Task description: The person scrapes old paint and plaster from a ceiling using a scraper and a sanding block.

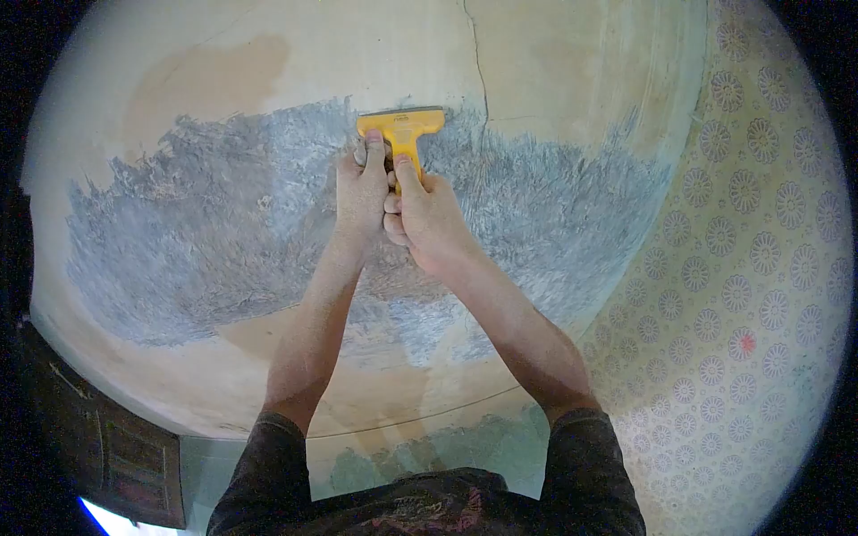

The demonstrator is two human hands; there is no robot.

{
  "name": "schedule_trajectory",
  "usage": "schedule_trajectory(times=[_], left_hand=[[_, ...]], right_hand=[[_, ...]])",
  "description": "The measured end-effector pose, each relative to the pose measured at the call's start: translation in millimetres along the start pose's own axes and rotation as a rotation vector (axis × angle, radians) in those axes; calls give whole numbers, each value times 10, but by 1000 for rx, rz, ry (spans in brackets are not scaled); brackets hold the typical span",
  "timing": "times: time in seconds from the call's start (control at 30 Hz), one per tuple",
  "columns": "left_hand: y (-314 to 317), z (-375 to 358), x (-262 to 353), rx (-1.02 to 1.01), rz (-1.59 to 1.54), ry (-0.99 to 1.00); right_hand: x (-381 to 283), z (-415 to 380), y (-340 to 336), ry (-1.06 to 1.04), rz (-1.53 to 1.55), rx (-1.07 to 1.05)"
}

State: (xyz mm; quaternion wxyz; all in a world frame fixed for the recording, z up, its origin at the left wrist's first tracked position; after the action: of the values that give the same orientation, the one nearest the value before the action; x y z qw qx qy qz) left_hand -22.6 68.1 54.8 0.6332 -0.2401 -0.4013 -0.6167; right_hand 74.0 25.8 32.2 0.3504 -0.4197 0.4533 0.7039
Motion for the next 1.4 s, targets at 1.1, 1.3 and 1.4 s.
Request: schedule_trajectory(times=[1.1,1.3,1.4], left_hand=[[-52,92,173,2,18,33],[-71,44,37,10,10,1],[-37,42,134,18,-18,20]], right_hand=[[-136,109,138,-52,18,-21],[-17,68,88,-6,38,-41],[-106,72,89,-21,-9,-18]])
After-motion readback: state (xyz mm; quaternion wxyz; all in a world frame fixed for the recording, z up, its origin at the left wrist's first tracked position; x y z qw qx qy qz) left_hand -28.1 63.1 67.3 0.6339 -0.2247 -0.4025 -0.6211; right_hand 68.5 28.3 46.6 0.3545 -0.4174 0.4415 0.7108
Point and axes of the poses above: each hand's wrist, its own z-axis towards the middle knuckle, its own y-axis out of the palm, x = y × z, the point moved 7 cm from there along z, towards the middle knuckle, and after that the axes turned 6 degrees about -z, right-handed, at the moved point
